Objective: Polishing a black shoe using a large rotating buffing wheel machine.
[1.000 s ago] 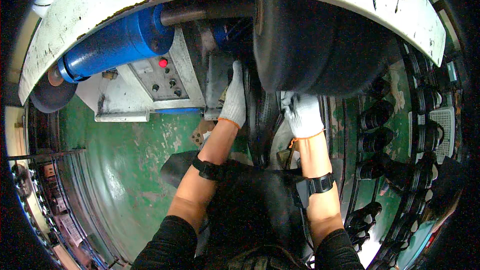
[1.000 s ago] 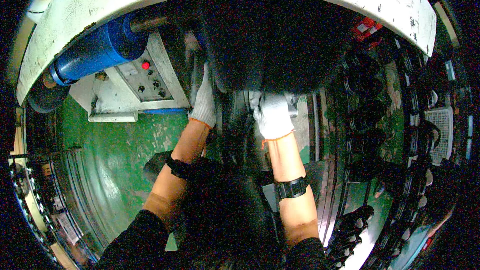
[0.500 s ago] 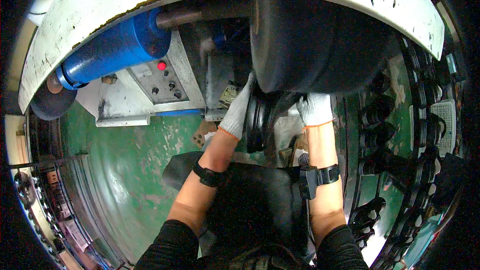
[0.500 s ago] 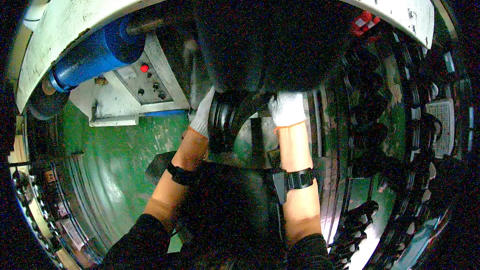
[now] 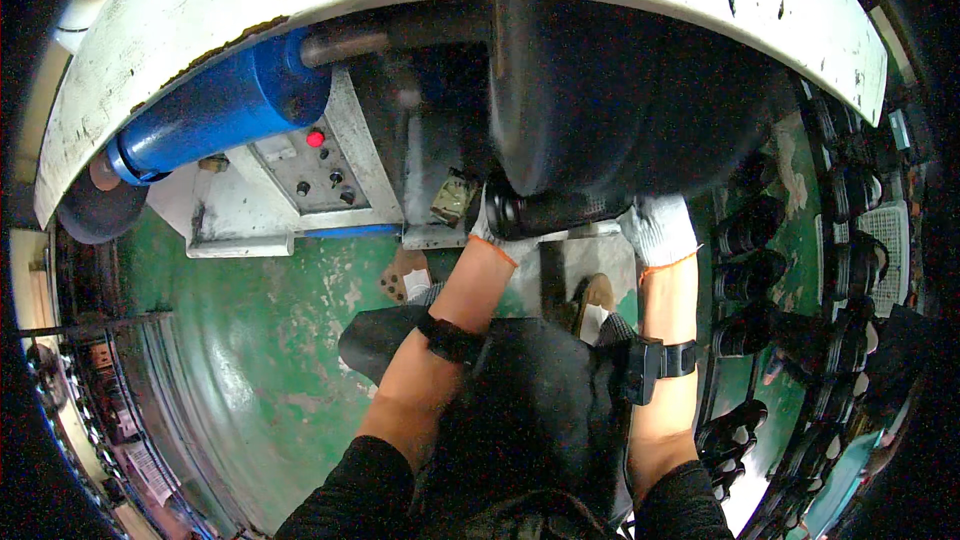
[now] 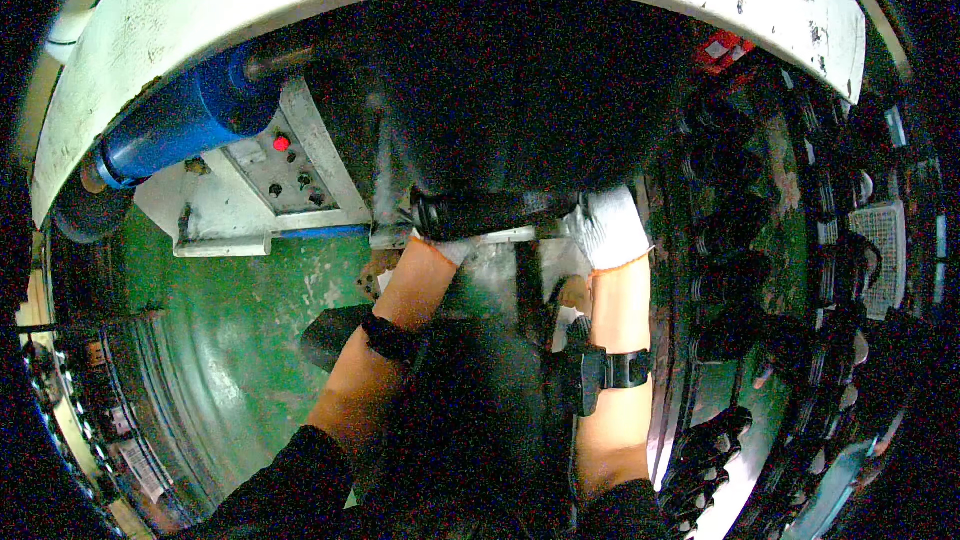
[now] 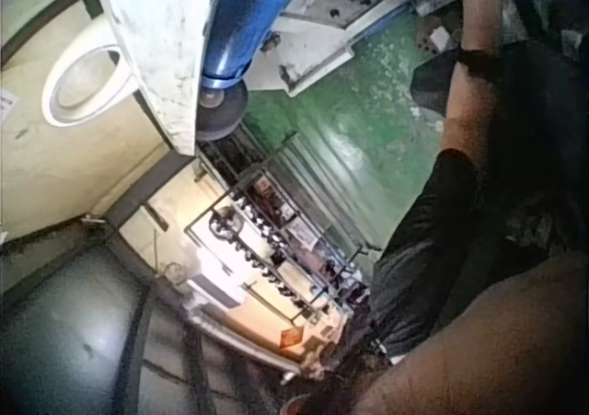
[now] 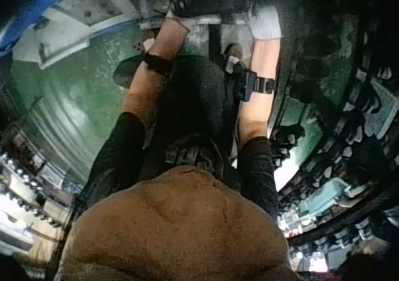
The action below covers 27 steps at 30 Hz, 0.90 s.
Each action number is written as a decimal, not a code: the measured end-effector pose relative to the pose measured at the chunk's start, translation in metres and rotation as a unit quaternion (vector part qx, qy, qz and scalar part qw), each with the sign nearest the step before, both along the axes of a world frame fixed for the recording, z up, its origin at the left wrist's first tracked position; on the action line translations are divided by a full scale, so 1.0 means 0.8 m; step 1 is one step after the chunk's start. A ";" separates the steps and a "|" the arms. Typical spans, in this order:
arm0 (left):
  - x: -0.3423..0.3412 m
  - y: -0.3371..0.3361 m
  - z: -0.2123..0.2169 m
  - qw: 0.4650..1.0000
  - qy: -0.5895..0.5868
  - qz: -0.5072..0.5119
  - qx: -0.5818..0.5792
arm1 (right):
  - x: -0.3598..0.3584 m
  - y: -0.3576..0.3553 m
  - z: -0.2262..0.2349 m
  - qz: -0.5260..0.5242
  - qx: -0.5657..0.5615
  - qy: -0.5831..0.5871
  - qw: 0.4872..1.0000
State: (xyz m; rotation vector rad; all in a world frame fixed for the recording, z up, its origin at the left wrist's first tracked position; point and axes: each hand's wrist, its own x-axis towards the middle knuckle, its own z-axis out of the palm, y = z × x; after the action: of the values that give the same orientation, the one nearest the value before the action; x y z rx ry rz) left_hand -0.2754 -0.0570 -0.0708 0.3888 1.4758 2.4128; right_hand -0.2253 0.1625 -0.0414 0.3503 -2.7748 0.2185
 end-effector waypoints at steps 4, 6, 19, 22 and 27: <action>-0.012 -0.008 -0.002 0.988 0.074 0.076 -0.109 | 0.007 0.014 -0.028 0.007 -0.019 -0.067 0.998; -0.016 -0.021 -0.003 0.973 0.109 0.117 -0.167 | 0.001 -0.033 0.001 0.057 -0.057 0.047 0.996; -0.023 -0.051 0.056 0.899 -0.190 0.180 0.351 | -0.001 -0.145 0.073 -0.001 0.142 -0.068 0.988; -0.025 -0.051 0.048 0.890 -0.201 0.184 0.366 | -0.009 -0.153 0.065 0.003 0.042 0.060 0.997; -0.024 -0.062 0.051 0.895 -0.203 0.172 0.358 | -0.013 -0.179 0.067 -0.054 -0.109 0.119 0.985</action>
State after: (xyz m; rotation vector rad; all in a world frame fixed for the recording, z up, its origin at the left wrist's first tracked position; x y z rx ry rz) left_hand -0.2946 -0.1065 -0.0302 -0.2619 0.4691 3.0148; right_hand -0.2354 0.0191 0.0119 0.1581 -2.4956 0.4209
